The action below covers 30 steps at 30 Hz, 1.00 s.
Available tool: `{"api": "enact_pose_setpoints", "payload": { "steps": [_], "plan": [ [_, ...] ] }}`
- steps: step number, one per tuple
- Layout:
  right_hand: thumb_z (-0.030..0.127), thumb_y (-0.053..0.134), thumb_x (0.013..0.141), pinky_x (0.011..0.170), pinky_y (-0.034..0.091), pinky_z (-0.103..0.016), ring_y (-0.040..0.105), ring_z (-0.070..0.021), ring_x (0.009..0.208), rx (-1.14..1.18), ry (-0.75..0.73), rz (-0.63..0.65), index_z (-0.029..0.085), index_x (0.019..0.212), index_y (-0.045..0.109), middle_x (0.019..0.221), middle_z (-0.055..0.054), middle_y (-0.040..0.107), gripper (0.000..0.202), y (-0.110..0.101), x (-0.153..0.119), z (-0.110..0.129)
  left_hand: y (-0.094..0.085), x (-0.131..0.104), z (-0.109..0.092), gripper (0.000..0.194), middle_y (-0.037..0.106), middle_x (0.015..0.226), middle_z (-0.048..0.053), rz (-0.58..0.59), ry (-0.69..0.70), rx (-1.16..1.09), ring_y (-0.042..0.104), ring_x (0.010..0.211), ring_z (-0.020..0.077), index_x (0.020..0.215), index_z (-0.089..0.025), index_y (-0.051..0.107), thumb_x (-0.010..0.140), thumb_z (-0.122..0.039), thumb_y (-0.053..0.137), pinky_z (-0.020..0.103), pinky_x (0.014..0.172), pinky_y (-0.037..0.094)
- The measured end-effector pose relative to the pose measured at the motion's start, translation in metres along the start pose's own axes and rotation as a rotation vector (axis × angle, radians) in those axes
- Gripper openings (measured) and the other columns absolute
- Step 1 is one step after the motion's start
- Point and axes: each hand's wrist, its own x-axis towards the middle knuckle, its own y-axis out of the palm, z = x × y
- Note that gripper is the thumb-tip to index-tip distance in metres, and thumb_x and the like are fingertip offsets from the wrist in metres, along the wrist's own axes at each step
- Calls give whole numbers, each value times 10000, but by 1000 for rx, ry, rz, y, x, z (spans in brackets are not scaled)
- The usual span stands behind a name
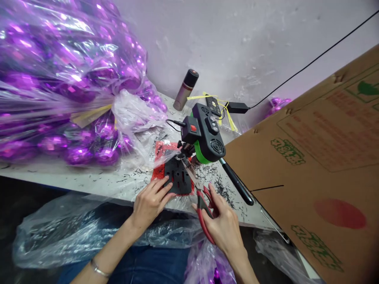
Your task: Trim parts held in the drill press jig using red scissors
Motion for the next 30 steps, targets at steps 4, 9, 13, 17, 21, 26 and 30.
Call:
{"api": "enact_pose_setpoints", "payload": {
  "steps": [4,9,13,17,21,26,30],
  "plan": [
    [385,586,812,809,578,-324,705,-227,954,28,34,-28,215,1392,520,1161,-63,714,608,-2,-5,-5,0,0,0,220,704,1168,73,0,3,-1,688,947,215,1059,-189,695,921,-322,587,366,852,579],
    [424,604,805,822,576,-353,708,-244,936,67,53,10,200,1392,523,1158,-89,713,634,-1,0,0,0,0,0,222,704,1166,79,-1,7,-2,688,952,214,1060,-179,692,919,-316,590,362,853,580],
    [471,627,803,788,583,-337,710,-237,917,73,84,29,217,1408,506,1171,-85,707,667,-2,-2,-4,0,0,0,212,706,1162,75,-5,7,-12,689,950,210,1052,-180,691,921,-310,588,363,860,579],
    [466,635,802,819,576,-329,701,-225,940,74,88,8,216,1397,518,1193,-71,701,656,-3,-3,-6,0,0,-1,214,702,1172,77,-8,5,-12,690,953,213,1056,-176,688,923,-308,586,363,860,582],
    [467,624,803,810,582,-339,703,-236,941,88,89,41,201,1404,510,1190,-84,700,667,-1,0,1,0,0,0,216,703,1169,75,2,-3,-24,690,953,213,1061,-185,694,918,-311,593,369,860,585],
    [485,650,797,857,577,-350,696,-246,1008,131,140,-4,228,1385,535,1214,-71,698,651,0,-11,-5,1,-1,0,219,698,1182,76,3,-18,-41,687,971,211,1080,-199,694,921,-309,590,371,888,576],
    [506,671,771,793,600,-332,716,-247,937,252,180,33,182,1371,554,1210,-104,701,692,6,-8,2,1,-2,1,223,696,1184,77,5,-12,-38,687,971,210,1084,-197,691,920,-311,591,372,890,574]
  ]
}}
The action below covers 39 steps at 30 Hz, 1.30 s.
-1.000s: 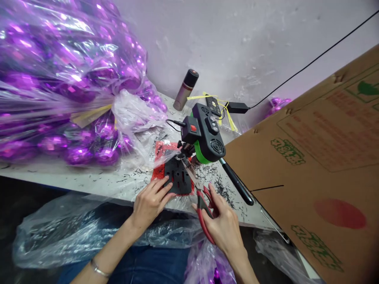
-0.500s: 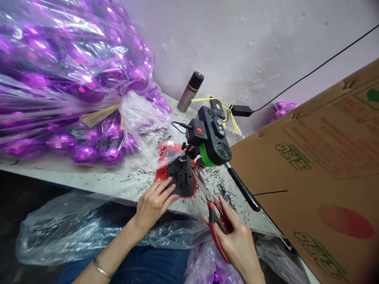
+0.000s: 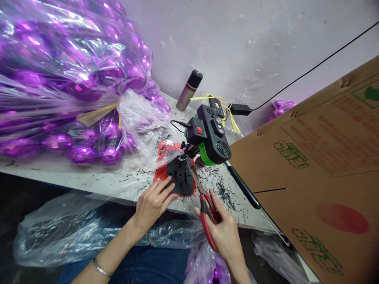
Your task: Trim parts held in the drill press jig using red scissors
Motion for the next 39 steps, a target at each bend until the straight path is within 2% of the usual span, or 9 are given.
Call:
{"api": "enact_pose_setpoints", "payload": {
  "steps": [6,12,17,22,28,33,39],
  "plan": [
    [444,712,740,781,602,-304,727,-241,925,54,51,-17,175,1363,564,1133,-88,737,695,1,0,1,0,1,-1,214,704,1172,68,-6,7,17,689,950,209,1061,-183,691,928,-309,579,367,859,582],
    [479,712,711,843,593,-346,692,-291,1055,124,101,12,131,1359,563,1245,-128,679,751,0,3,11,-1,2,-1,215,702,1171,76,-16,12,18,687,955,212,1059,-178,688,927,-308,578,367,866,576],
    [500,713,722,979,524,-408,632,-309,1169,115,145,15,140,1361,560,1266,-109,666,749,-4,-1,10,-1,2,-1,212,704,1170,70,-13,15,17,687,940,202,1054,-177,689,930,-305,573,356,865,573],
    [481,736,701,1032,478,-408,599,-315,1209,180,131,75,104,1356,557,1290,-125,635,777,-1,3,12,-1,1,0,216,702,1170,81,-24,16,11,685,951,207,1055,-169,691,924,-303,583,359,868,572],
    [471,767,680,1004,507,-393,606,-312,1198,231,209,48,137,1358,559,1289,-96,639,784,-5,-3,6,0,2,0,215,704,1169,70,-21,12,14,688,940,201,1052,-173,693,928,-303,576,352,865,572],
    [459,764,682,1058,453,-400,574,-316,1237,213,172,110,125,1369,543,1309,-107,622,795,-5,4,9,0,1,0,223,701,1176,77,-24,17,16,686,952,204,1052,-170,694,937,-308,561,356,865,574],
    [489,771,669,1019,493,-375,584,-308,1223,244,225,85,139,1347,571,1305,-92,622,789,-7,-2,1,1,1,0,224,701,1176,72,-20,20,10,685,939,201,1062,-170,695,930,-304,572,354,862,573]
  ]
}}
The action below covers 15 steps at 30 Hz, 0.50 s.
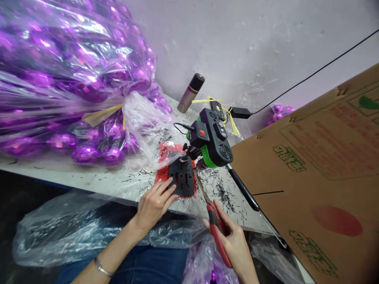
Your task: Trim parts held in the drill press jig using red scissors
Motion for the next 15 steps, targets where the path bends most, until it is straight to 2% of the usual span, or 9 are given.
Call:
{"api": "enact_pose_setpoints", "payload": {
  "steps": [4,11,15],
  "plan": [
    [469,779,653,1052,459,-408,576,-328,1229,8,-23,30,99,1358,551,1300,-114,619,828,4,2,8,0,0,0,222,700,1178,75,-9,4,5,682,949,204,1056,-167,695,932,-301,570,355,866,569],
    [476,776,665,1014,492,-390,600,-311,1203,21,-13,9,137,1337,580,1289,-99,630,778,1,2,3,0,0,0,220,700,1177,72,4,-5,-6,680,959,201,1068,-183,696,929,-304,576,350,878,563],
    [419,799,648,1066,432,-433,576,-330,1228,9,-42,40,142,1337,577,1287,-100,627,775,2,6,8,1,0,0,218,699,1180,75,-10,-5,3,682,957,201,1060,-175,698,933,-299,570,351,871,568]
  ]
}}
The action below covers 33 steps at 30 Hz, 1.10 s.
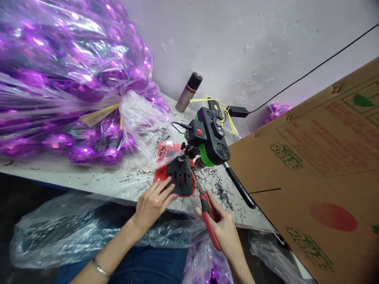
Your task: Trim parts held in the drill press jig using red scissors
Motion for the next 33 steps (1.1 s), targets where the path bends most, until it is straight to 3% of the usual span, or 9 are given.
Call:
{"api": "enact_pose_setpoints", "payload": {
  "steps": [5,11,17,21,26,33],
  "plan": [
    [449,788,661,1008,495,-401,603,-315,1198,13,33,-25,153,1327,589,1276,-91,640,755,-4,-3,-7,1,-1,0,220,703,1172,68,10,-2,6,686,938,200,1056,-178,699,929,-308,574,352,862,573],
    [417,789,669,1058,443,-427,582,-324,1222,-4,-9,12,143,1350,563,1285,-103,632,768,0,1,-2,0,-1,0,225,698,1183,74,9,-1,10,683,954,206,1060,-170,693,931,-308,570,360,872,570],
    [477,774,675,1022,486,-376,590,-304,1217,-16,32,-12,138,1343,573,1293,-102,631,776,-3,-1,-7,1,0,-1,215,701,1175,76,7,2,8,689,942,203,1056,-170,694,927,-298,579,357,866,575],
    [434,778,682,1086,416,-416,548,-315,1262,-11,8,46,128,1361,549,1312,-96,613,779,-2,1,-1,0,0,0,218,703,1171,81,5,1,-2,692,949,207,1060,-178,694,930,-305,574,360,862,582],
    [427,788,676,1007,503,-411,604,-315,1200,14,16,4,161,1327,589,1270,-84,645,731,-5,-1,-5,0,0,0,219,701,1176,77,17,3,-2,695,940,206,1064,-184,694,932,-309,572,363,864,584],
    [424,796,670,1069,431,-453,571,-323,1238,22,9,42,159,1330,583,1294,-98,628,743,-4,2,-1,-1,1,-1,216,705,1165,78,3,8,2,693,942,203,1056,-174,691,932,-305,571,354,859,583]
  ]
}}
